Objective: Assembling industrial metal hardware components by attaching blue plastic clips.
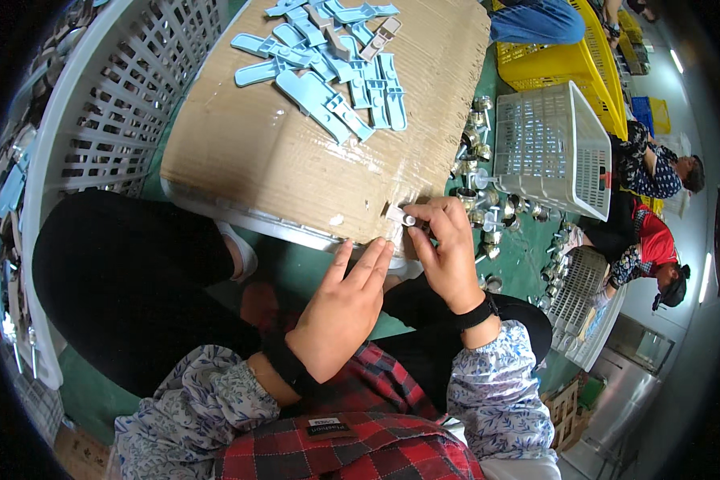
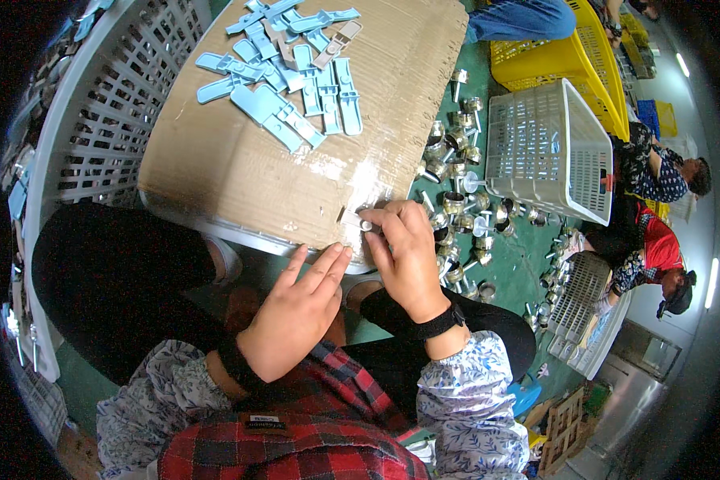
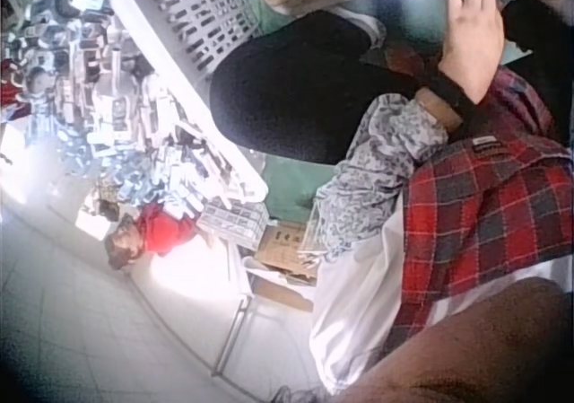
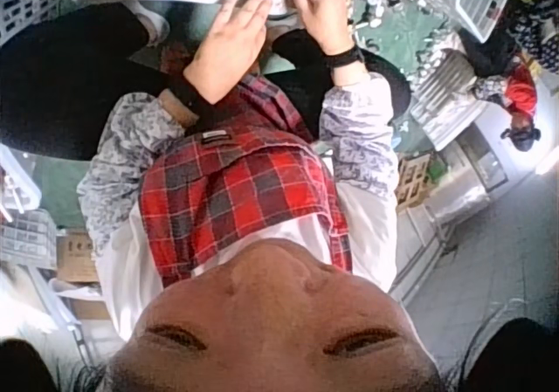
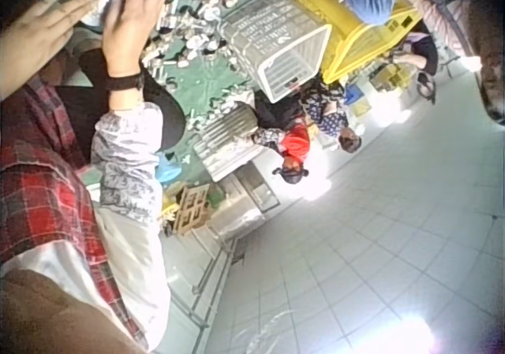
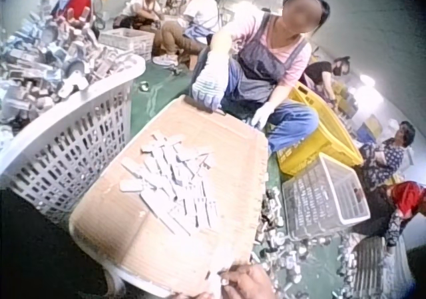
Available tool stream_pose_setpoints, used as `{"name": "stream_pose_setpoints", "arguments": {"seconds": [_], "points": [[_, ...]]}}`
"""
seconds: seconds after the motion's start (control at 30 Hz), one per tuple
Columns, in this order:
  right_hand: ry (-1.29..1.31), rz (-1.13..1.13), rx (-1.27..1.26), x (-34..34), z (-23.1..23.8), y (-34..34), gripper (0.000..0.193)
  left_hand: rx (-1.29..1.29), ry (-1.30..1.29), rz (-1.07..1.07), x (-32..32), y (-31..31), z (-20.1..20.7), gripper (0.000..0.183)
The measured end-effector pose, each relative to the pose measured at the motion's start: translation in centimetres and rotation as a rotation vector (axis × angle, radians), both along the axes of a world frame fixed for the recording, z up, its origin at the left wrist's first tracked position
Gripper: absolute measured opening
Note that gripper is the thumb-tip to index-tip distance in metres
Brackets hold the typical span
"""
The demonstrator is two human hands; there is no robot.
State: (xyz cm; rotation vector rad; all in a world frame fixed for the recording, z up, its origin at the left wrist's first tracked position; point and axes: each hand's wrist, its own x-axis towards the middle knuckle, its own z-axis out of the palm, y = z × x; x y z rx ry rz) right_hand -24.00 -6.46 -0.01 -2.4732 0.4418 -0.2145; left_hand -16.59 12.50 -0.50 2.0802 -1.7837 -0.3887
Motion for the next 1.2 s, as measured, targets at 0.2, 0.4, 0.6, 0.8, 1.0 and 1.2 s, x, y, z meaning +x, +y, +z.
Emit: {"name": "stream_pose_setpoints", "arguments": {"seconds": [0.2,0.4,0.6,0.8,1.0,1.2], "points": [[0.003,0.008,-0.006,0.2,0.1,0.1,0.028,0.007,-0.001,0.0,0.0,0.1,0.0,0.03],[-0.004,0.017,-0.021,0.2,-0.3,0.0,0.027,-0.02,0.043,0.029,-0.2,0.1,-0.3,0.03],[-0.012,0.032,-0.036,0.2,-0.3,-0.2,0.028,-0.002,0.025,-0.003,0.1,0.0,0.1,0.028],[-0.067,0.022,-0.035,0.1,-1.1,0.0,0.027,0.011,-0.027,-0.023,0.2,0.0,0.3,0.027],[-0.097,0.058,-0.135,-0.3,-1.7,0.1,0.027,-0.053,-0.005,0.024,-0.4,0.3,-0.6,0.025],[0.003,0.064,-0.272,0.2,0.9,1.4,0.027,-0.06,-0.083,0.059,-1.2,0.4,-1.4,0.029]]}}
